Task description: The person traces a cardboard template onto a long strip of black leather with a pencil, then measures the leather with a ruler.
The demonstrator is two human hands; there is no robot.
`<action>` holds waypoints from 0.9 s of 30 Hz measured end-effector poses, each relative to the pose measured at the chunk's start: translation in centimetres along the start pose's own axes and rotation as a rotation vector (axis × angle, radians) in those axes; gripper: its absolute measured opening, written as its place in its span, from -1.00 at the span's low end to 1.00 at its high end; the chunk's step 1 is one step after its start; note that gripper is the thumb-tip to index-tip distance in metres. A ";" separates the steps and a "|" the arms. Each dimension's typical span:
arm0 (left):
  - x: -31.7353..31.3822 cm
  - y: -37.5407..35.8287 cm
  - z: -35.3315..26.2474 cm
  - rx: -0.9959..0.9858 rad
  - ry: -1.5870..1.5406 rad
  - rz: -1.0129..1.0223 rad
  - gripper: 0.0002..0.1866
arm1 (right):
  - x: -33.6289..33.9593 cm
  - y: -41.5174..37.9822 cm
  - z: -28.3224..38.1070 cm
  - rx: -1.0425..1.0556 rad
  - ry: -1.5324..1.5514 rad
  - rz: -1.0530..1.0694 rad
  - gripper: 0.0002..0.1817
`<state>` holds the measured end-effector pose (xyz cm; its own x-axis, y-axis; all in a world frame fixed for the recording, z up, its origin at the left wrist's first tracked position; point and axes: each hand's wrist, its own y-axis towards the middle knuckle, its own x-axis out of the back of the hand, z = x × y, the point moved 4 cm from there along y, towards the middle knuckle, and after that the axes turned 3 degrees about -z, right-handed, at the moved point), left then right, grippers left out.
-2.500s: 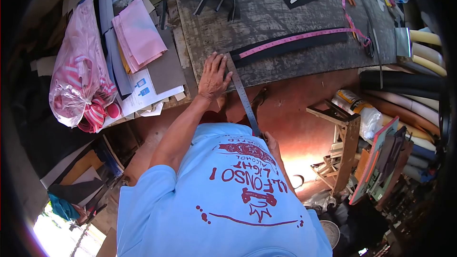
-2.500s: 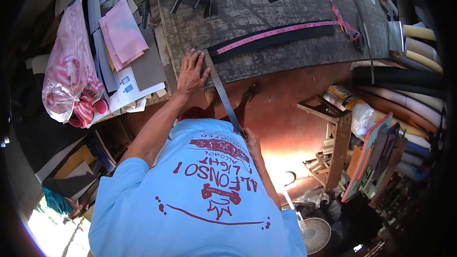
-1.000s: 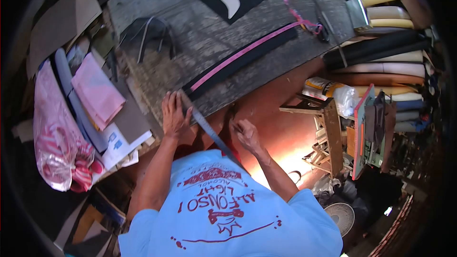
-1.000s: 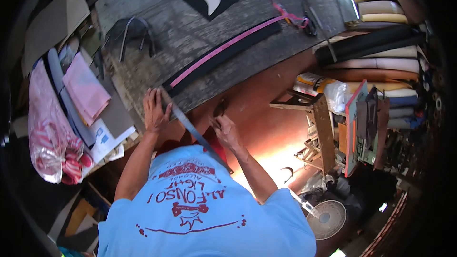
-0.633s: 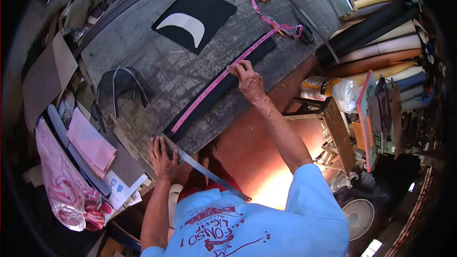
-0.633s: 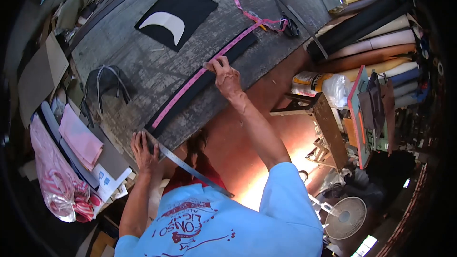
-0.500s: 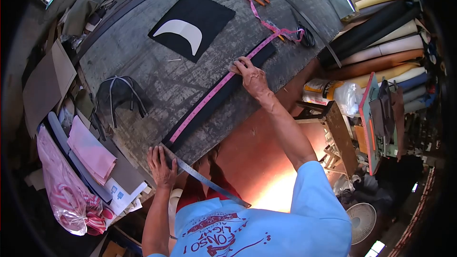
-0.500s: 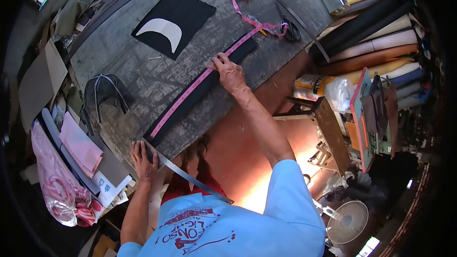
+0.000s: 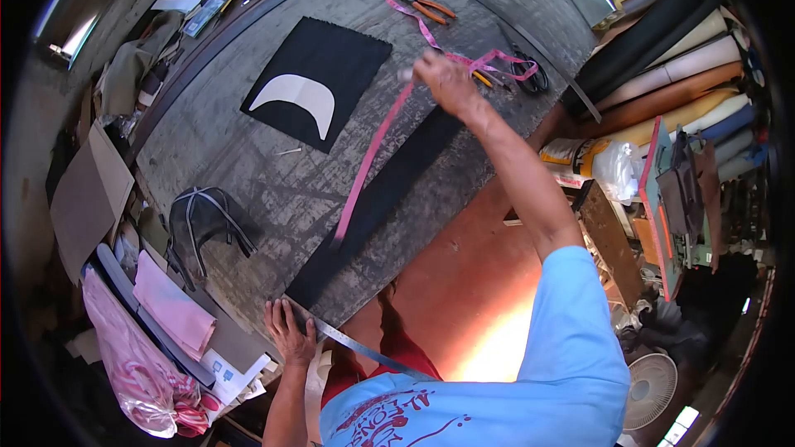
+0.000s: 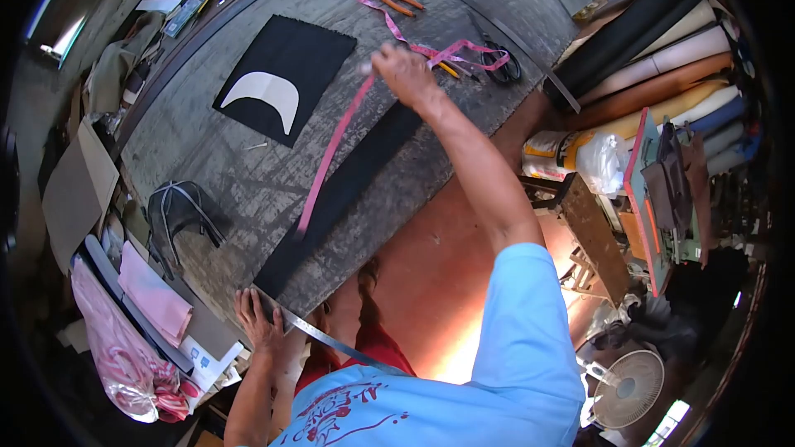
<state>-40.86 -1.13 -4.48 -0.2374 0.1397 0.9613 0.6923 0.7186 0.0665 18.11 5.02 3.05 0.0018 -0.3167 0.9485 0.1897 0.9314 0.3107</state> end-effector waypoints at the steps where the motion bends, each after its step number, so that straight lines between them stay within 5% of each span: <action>1: 0.0 0.0 0.0 -0.001 -0.002 -0.005 -0.21 | -0.1 1.6 -1.8 -0.066 -0.021 -0.086 -0.85; 5: -0.1 -0.1 0.2 0.000 0.005 -0.010 -0.21 | 0.6 3.5 -2.9 -0.292 -0.092 -0.293 -0.54; 8: -0.1 -0.1 0.0 0.016 -0.012 0.003 -0.21 | -4.5 1.1 -2.5 -0.236 0.017 -0.088 -0.38; 12: -0.1 -0.2 0.2 0.011 -0.006 0.002 -0.20 | -4.3 -0.3 -1.4 -0.176 0.209 -0.124 -0.37; 15: 0.0 -0.2 0.1 -0.004 -0.012 -0.003 -0.21 | -3.6 -1.1 -0.9 0.098 0.188 -0.262 -0.45; 18: -0.1 -0.1 0.2 -0.004 -0.018 -0.022 -0.21 | -1.6 -3.0 -4.2 -0.022 0.070 -0.497 -0.56; 21: -0.2 0.0 0.2 -0.021 -0.018 -0.032 -0.21 | -1.4 -7.5 -10.9 -0.520 -0.171 -0.260 -0.66; 22: -0.1 0.0 0.2 -0.015 -0.016 -0.021 -0.21 | -2.5 -8.9 -13.1 -0.641 -0.225 -0.007 -0.65; 27: 0.1 0.4 0.1 0.041 -0.036 0.005 -0.15 | -5.9 -10.8 -19.1 -0.246 -0.223 0.015 -0.58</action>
<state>-40.68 -0.78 -4.36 -0.2584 0.1674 0.9514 0.6654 0.7448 0.0497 34.78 -6.60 -7.09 -0.2039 -0.2312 0.9513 0.4225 0.8558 0.2985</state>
